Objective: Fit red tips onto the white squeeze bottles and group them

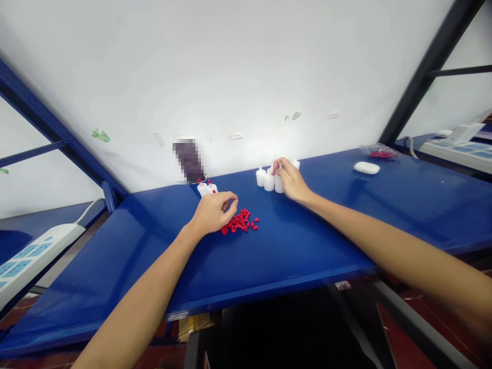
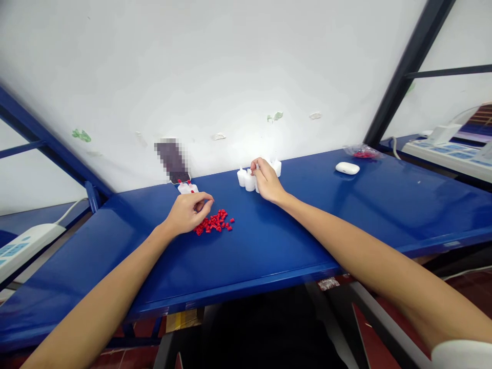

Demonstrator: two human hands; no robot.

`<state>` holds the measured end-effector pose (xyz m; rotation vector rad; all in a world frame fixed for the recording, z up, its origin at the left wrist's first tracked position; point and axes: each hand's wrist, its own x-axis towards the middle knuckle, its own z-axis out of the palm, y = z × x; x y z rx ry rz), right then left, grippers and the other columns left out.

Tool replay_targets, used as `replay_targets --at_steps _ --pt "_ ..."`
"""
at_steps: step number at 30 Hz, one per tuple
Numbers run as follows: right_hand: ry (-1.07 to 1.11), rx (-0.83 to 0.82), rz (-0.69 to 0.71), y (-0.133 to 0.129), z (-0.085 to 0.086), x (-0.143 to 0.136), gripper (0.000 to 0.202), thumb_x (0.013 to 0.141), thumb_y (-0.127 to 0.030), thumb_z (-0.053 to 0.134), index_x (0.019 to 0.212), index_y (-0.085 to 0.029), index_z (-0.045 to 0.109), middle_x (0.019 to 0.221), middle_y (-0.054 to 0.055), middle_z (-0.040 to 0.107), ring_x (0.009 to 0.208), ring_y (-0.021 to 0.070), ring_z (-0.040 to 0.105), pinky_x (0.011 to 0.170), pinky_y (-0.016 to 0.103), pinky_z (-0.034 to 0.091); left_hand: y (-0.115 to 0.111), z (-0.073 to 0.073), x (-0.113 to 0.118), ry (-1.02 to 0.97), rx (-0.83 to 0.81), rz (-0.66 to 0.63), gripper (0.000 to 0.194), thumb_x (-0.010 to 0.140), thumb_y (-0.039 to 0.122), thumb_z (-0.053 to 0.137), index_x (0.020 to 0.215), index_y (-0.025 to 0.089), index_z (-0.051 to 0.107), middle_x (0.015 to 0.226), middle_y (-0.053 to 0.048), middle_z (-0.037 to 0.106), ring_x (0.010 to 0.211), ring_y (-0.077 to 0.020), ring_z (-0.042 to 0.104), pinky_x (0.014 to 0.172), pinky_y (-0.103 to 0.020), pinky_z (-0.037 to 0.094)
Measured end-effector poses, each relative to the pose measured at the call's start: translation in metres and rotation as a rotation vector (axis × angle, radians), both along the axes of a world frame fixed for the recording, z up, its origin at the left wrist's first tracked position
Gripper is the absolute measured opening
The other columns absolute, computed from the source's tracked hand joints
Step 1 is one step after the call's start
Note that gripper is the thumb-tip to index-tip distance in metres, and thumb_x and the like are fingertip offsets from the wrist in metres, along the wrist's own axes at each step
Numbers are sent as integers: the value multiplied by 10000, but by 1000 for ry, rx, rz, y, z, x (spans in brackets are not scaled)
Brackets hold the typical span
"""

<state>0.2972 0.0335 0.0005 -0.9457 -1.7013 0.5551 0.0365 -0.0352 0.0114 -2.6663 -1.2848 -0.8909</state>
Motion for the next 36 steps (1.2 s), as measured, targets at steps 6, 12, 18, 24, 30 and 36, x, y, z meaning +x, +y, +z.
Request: replay_targets --at_steps 6,12,18,24,30,36 --pt "-12 90 -24 -4 -3 -2 122 824 -176 380 837 -228 489 878 39 551 872 216 510 840 362 384 1 -1 1 32 -44 -10 161 871 209 499 878 184 658 572 33 549 535 -108 506 568 -239 350" --pt "150 1 91 -20 -3 -11 107 774 -167 399 761 -219 492 741 16 568 749 191 528 758 335 412 1 -2 2 40 -65 -13 159 879 204 502 871 187 659 563 35 545 535 -110 508 571 -243 345" --pt "329 -274 468 -29 -7 -29 81 750 -208 495 824 -198 525 724 1 624 700 184 621 725 336 473 2 -2 3 110 -108 -38 251 930 257 465 985 196 703 746 -20 625 680 -150 571 662 -281 416" --pt "381 -468 552 -25 -9 -32 207 747 -251 552 941 -183 571 749 27 695 746 201 673 780 357 498 7 0 3 224 -60 -106 315 955 241 436 1079 227 725 989 -84 641 883 -210 536 815 -368 433" --pt "303 -508 565 -22 -11 -33 181 756 -301 573 828 -153 649 890 81 703 862 210 659 760 321 502 9 -2 0 316 -100 -121 376 933 147 418 1128 266 717 1017 -80 655 922 -224 527 833 -382 416" --pt "144 -434 629 -31 -4 -31 168 819 -269 496 914 -170 593 664 -1 628 647 150 584 605 259 413 9 -2 0 290 -115 -137 331 937 179 456 1106 257 729 999 -86 655 916 -219 540 834 -374 423"
